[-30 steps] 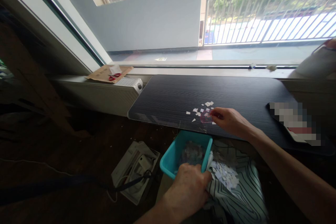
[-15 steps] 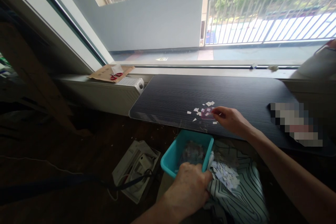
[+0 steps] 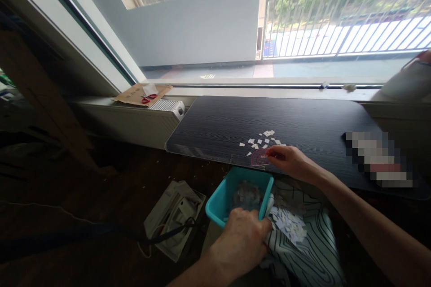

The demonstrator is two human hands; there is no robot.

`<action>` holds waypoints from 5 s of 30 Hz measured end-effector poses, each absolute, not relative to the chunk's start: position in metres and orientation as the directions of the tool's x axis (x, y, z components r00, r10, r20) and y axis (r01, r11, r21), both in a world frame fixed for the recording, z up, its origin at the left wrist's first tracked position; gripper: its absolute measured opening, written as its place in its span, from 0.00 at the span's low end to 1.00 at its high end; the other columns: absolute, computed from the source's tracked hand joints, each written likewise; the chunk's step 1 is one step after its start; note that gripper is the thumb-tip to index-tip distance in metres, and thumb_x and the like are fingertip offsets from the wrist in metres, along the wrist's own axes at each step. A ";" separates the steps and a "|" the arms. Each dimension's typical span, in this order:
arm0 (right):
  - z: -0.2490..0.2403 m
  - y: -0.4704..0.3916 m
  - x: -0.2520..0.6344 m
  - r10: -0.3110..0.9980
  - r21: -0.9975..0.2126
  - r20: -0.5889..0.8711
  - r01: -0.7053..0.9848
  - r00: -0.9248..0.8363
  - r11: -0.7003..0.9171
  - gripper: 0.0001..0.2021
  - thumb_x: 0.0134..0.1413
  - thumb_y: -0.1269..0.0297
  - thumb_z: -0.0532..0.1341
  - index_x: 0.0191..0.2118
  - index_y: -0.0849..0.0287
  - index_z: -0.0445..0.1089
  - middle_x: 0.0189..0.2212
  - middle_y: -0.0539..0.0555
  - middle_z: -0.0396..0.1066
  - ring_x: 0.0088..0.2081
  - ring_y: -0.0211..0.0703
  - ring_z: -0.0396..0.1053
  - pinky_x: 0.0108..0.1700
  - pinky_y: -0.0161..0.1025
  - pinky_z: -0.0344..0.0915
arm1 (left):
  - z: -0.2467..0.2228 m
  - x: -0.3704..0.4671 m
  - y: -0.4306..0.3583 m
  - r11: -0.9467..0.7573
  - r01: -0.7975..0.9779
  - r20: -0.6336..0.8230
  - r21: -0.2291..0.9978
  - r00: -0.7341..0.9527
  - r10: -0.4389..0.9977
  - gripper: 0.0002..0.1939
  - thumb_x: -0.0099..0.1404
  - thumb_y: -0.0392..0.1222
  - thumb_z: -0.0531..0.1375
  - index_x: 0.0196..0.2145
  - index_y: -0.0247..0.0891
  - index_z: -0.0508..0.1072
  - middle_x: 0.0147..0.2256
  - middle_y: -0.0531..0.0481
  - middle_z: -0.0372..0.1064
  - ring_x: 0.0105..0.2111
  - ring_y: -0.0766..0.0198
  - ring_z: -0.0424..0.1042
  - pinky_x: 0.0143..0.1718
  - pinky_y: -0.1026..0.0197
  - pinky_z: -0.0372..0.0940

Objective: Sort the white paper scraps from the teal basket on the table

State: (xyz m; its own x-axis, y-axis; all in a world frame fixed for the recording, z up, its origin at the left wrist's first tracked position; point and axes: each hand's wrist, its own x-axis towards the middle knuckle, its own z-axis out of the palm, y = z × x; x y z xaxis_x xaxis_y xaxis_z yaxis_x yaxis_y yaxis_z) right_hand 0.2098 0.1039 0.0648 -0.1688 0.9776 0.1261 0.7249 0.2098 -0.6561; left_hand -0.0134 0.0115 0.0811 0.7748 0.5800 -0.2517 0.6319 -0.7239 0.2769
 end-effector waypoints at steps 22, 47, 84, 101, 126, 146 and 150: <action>0.074 0.136 0.215 0.981 -0.601 0.196 0.790 -0.006 0.125 0.12 0.49 0.59 0.55 0.33 0.58 0.73 0.22 0.51 0.71 0.23 0.37 0.65 0.26 0.33 0.57 | 0.080 -0.023 0.010 -0.655 0.688 -0.273 0.313 0.726 0.631 0.06 0.54 0.37 0.57 0.33 0.41 0.69 0.31 0.51 0.68 0.31 0.58 0.68 0.34 0.59 0.61; 0.078 0.164 0.210 0.989 -0.674 0.145 0.730 -0.012 0.107 0.13 0.49 0.56 0.56 0.33 0.59 0.73 0.23 0.52 0.73 0.24 0.38 0.67 0.25 0.33 0.59 | 0.077 -0.032 0.013 -0.578 0.735 -0.367 0.355 0.678 0.637 0.09 0.53 0.35 0.56 0.34 0.41 0.70 0.33 0.50 0.69 0.34 0.56 0.69 0.36 0.59 0.62; 0.084 0.142 0.271 0.981 -0.609 0.117 0.791 0.157 -0.054 0.13 0.49 0.57 0.56 0.33 0.57 0.73 0.25 0.51 0.73 0.26 0.39 0.68 0.27 0.35 0.59 | 0.069 -0.030 0.010 -0.589 0.732 -0.362 0.342 0.681 0.636 0.13 0.50 0.33 0.56 0.35 0.43 0.70 0.34 0.52 0.69 0.34 0.58 0.68 0.33 0.59 0.58; 0.086 0.164 0.257 0.973 -0.574 0.159 0.817 0.168 -0.048 0.13 0.49 0.58 0.55 0.34 0.58 0.74 0.27 0.52 0.74 0.28 0.40 0.68 0.29 0.34 0.59 | 0.065 -0.031 0.012 -0.571 0.741 -0.393 0.355 0.672 0.628 0.14 0.52 0.33 0.57 0.38 0.43 0.71 0.35 0.50 0.69 0.35 0.58 0.68 0.36 0.59 0.59; 0.084 0.088 0.276 0.978 -0.541 0.156 0.840 0.141 -0.035 0.11 0.49 0.59 0.56 0.31 0.57 0.73 0.24 0.49 0.73 0.25 0.37 0.67 0.27 0.33 0.59 | 0.071 -0.024 0.007 -0.611 0.715 -0.331 0.338 0.699 0.635 0.13 0.51 0.33 0.55 0.35 0.43 0.71 0.32 0.51 0.68 0.32 0.59 0.68 0.32 0.61 0.58; 0.074 0.080 0.255 0.984 -0.691 0.110 0.722 0.140 -0.026 0.13 0.49 0.57 0.57 0.36 0.57 0.73 0.25 0.51 0.74 0.26 0.39 0.69 0.30 0.34 0.64 | 0.072 -0.024 0.008 -0.605 0.718 -0.283 0.344 0.693 0.663 0.12 0.53 0.35 0.55 0.36 0.43 0.72 0.31 0.51 0.68 0.31 0.59 0.67 0.33 0.61 0.58; 0.070 0.068 0.260 0.996 -0.739 0.039 0.673 0.086 -0.029 0.13 0.50 0.56 0.58 0.36 0.57 0.73 0.27 0.51 0.74 0.27 0.40 0.69 0.31 0.34 0.64 | 0.069 -0.022 0.014 -0.565 0.742 -0.272 0.361 0.664 0.697 0.11 0.54 0.36 0.56 0.36 0.44 0.72 0.31 0.51 0.68 0.32 0.59 0.67 0.32 0.61 0.57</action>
